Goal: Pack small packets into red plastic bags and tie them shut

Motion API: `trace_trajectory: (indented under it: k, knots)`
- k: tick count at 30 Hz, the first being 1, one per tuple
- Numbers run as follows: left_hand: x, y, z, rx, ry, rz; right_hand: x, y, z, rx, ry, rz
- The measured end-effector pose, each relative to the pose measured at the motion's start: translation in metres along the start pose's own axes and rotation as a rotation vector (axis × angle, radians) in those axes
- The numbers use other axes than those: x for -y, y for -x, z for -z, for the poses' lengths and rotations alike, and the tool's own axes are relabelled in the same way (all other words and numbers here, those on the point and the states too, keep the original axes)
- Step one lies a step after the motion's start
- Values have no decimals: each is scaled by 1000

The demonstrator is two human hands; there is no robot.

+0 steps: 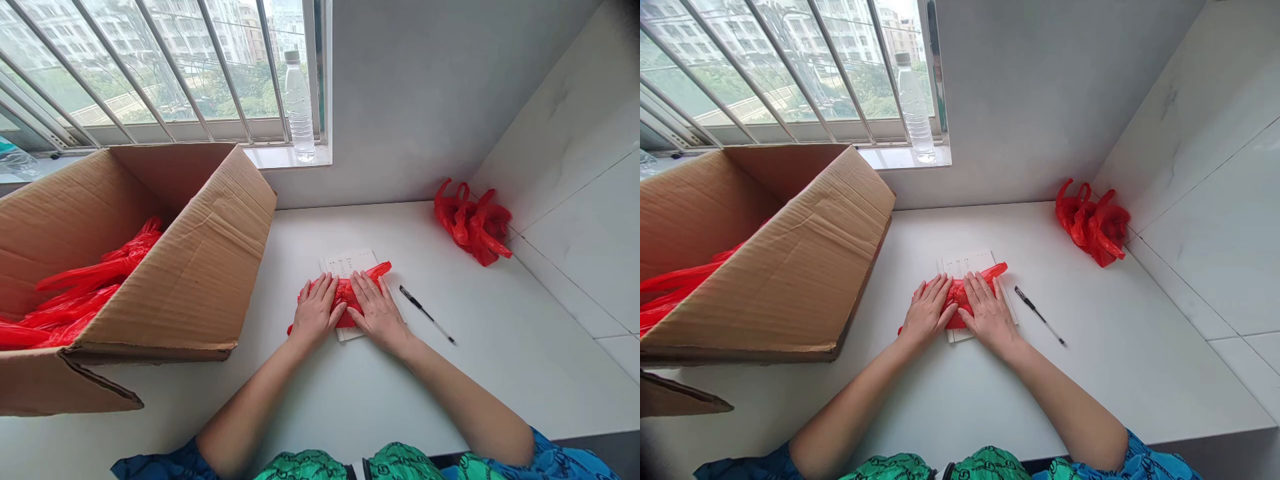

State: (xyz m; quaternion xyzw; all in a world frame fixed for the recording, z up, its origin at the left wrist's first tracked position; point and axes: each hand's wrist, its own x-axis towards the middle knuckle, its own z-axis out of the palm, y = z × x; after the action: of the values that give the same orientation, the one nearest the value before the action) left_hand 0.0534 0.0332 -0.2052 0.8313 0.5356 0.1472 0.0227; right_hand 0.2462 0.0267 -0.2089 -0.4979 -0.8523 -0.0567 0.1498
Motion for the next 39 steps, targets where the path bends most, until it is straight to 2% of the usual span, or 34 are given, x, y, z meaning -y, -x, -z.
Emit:
trace_trajectory:
  k: [16, 22, 26, 31, 35, 39]
  knots:
    - [-1, 0, 0, -19, 66, 5, 1, 1, 1, 21, -27, -3]
    - [-4, 8, 0, -19, 123, 29, -1, 7, -8, -36, -143, 6]
    - [-9, 18, 13, -80, 197, 35, -8, 9, -3, -76, -370, 34]
    - [-19, 33, 38, -199, 233, -124, -3, 14, 26, -94, -620, -1]
    - [-19, 45, 51, -116, 233, -101, 9, 20, 42, -70, -806, 0]
    - [-19, 56, 66, 4, 493, -29, 16, 22, 48, -88, -879, -16]
